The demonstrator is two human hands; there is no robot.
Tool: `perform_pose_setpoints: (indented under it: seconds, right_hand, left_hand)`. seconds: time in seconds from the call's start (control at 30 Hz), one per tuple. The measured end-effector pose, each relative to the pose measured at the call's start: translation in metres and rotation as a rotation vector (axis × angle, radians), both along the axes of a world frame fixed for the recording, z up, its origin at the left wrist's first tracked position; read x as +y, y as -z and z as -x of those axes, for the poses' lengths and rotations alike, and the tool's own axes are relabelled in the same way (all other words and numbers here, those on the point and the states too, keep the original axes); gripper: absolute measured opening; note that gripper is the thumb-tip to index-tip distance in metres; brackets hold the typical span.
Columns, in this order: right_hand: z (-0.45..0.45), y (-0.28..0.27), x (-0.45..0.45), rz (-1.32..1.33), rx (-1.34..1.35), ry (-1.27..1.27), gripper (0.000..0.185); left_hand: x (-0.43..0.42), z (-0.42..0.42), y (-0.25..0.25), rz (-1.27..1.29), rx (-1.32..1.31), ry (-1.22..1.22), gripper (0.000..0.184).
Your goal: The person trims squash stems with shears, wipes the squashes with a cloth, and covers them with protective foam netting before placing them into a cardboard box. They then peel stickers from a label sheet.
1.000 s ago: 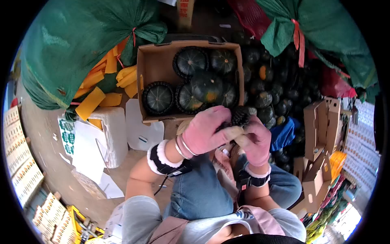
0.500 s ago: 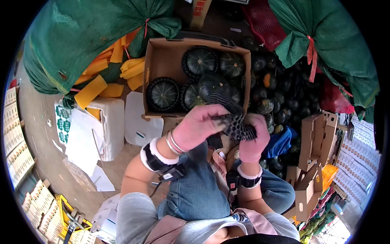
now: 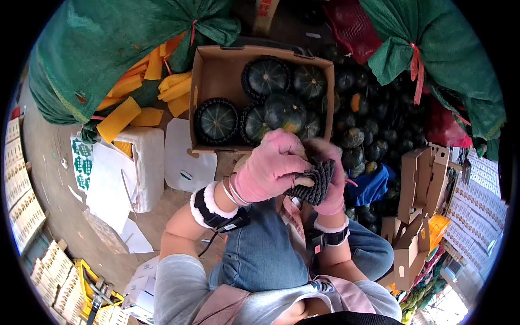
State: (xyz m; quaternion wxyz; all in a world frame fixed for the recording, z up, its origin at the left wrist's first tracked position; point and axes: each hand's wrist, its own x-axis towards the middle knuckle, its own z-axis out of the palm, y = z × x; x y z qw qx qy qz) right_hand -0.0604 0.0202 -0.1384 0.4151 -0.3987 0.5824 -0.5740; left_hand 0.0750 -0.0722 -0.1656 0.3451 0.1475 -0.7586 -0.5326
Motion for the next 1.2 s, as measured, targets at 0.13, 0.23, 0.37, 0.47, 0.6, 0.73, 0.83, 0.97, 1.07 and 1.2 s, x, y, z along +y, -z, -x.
perform_pose_setpoints:
  seconds: [0.13,0.23,0.37,0.47,0.6,0.73,0.83,0.97,1.07,1.2]
  right_hand:
    - [0.014,0.003,0.010,-0.084,0.167,-0.100,0.017]
    - [0.015,0.003,0.010,-0.061,-0.013,-0.114,0.017]
    - [0.013,0.005,0.036,-0.107,-0.672,-0.200,0.018]
    - [0.022,0.008,0.049,-0.447,-0.505,-0.348,0.028]
    - [0.037,0.022,0.042,-0.031,-0.851,0.094,0.043]
    - [0.042,-0.004,-0.018,-0.449,0.308,0.009,0.045]
    - [0.038,0.014,-0.050,-0.848,-0.041,0.229,0.041]
    - [0.026,0.078,-0.052,-0.451,0.377,0.243,0.032]
    - [0.006,0.073,-0.034,-0.155,0.583,0.140,0.025]
    - [-0.002,0.096,-0.038,0.075,0.359,0.042,0.019]
  left_hand:
    - [-0.002,-0.003,-0.012,-0.279,0.019,0.190,0.027]
    - [-0.003,-0.012,0.013,-0.467,0.015,0.577,0.029]
    - [-0.031,-0.036,0.020,-0.549,-0.194,0.843,0.033]
    - [-0.013,-0.034,0.006,-1.089,0.064,0.338,0.033]
    - [-0.013,-0.023,0.003,-1.447,-0.067,0.417,0.033]
    - [-0.059,-0.015,0.022,-0.592,-0.378,0.201,0.025]
    - [-0.066,0.010,0.044,0.056,-0.386,-0.304,0.020]
    - [-0.064,0.014,0.072,-0.354,-0.228,-0.315,0.018]
    - [-0.045,-0.017,0.069,-0.360,-0.243,-0.364,0.018]
    - [-0.041,-0.044,0.069,-0.485,-0.186,-0.306,0.017]
